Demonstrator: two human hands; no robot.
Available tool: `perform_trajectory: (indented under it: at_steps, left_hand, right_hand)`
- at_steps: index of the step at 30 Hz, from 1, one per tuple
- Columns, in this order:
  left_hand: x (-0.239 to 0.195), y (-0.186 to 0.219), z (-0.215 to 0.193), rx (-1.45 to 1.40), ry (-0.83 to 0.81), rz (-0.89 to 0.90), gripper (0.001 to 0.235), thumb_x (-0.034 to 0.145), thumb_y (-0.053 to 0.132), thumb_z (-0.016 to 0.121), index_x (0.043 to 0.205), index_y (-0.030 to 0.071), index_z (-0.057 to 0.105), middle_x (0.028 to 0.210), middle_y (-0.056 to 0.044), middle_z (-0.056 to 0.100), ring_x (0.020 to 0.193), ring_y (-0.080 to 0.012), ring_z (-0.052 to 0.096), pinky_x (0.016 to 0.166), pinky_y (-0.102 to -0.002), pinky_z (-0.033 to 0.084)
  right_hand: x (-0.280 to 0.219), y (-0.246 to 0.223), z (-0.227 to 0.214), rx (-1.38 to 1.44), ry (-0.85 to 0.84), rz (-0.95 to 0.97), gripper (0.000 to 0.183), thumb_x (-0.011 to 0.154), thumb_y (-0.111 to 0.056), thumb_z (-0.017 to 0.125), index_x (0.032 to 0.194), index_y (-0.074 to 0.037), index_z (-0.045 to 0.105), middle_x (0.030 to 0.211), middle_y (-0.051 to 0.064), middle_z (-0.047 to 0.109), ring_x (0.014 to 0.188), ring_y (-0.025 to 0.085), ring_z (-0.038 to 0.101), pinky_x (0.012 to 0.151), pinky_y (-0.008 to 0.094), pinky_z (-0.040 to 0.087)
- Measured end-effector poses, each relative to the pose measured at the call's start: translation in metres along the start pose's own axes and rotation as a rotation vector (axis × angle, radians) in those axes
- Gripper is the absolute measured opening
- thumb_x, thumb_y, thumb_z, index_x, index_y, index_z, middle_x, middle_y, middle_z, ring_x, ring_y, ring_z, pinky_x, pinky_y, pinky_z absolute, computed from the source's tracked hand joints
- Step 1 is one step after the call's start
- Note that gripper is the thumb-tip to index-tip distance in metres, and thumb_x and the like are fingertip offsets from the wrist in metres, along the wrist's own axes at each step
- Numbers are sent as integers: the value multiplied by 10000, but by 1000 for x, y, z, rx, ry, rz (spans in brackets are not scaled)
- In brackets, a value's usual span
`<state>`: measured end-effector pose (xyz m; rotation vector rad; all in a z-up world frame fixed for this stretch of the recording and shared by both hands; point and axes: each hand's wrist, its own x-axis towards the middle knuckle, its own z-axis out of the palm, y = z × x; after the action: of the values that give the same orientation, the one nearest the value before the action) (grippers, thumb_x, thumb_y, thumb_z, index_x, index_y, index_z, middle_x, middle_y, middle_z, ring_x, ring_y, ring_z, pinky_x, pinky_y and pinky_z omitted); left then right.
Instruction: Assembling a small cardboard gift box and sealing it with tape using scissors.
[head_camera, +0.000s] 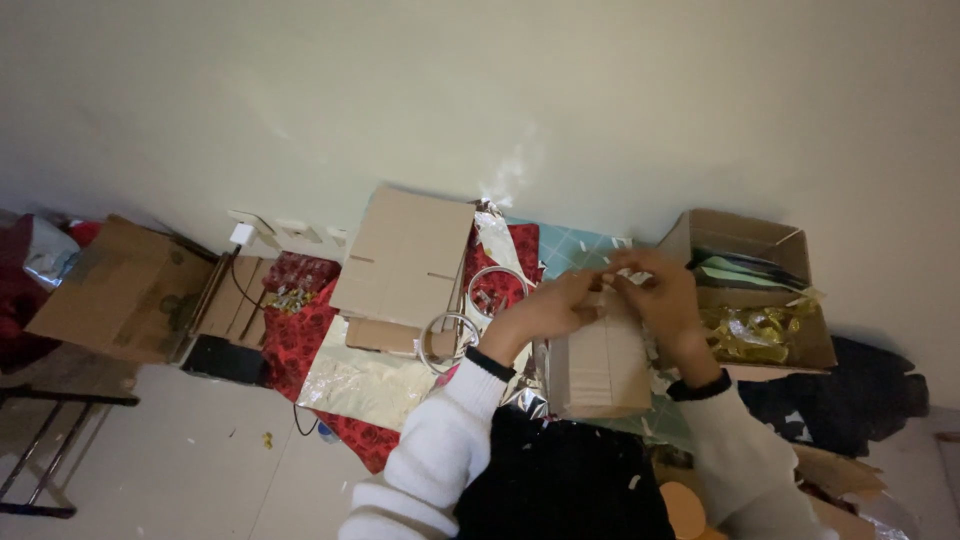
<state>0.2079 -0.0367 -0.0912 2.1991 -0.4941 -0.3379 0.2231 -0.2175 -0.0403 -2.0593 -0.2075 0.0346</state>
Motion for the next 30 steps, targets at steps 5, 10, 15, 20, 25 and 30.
perform_trajectory:
  at_steps: [5,10,15,20,25,30]
  left_hand:
    - [-11,18,-11,-137,10,-66,669,898,333,659,1428,125,308,1396,-168,610,1281,-478,578,1078,-583,457]
    - [-15,29,-15,-135,2,-108,614,906,289,641,1373,128,276,1398,-179,592,1262,-499,582,1082,-581,465]
    - [24,11,12,-20,125,-204,598,920,346,643,1425,120,416,1347,-203,607,1279,-477,589,1071,-576,464]
    - [18,-10,34,300,165,-62,491,969,380,573,1428,207,552,1456,-102,589,1532,-331,355,1167,-625,314]
    - [-6,22,10,376,198,-91,604,883,358,581,1353,-22,565,1424,-232,570,1390,-399,452,1141,-485,319]
    - [-23,45,3,272,145,-160,669,942,356,517,1485,-6,370,1606,-141,336,1445,-411,289,1080,-615,316]
  right_hand:
    - [13,19,4,-5,-27,21,107,873,-155,772,973,-132,802,1088,76,719,993,236,599,899,381,504]
    - [21,34,13,9,-64,141,134,806,-193,769,917,-134,817,979,99,742,952,242,636,843,398,501]
    - [33,59,25,126,-89,368,274,776,-190,758,1019,-68,724,1075,159,673,1033,301,587,866,447,467]
    - [72,121,25,272,-160,557,639,787,-175,791,1343,30,550,1352,266,555,1260,418,511,986,585,427]
    - [6,3,17,277,-179,630,158,837,-203,708,978,-142,674,926,93,660,814,237,577,656,372,400]
    - [117,226,41,207,-267,662,311,840,-249,782,1018,-12,687,976,177,647,902,271,578,733,403,443]
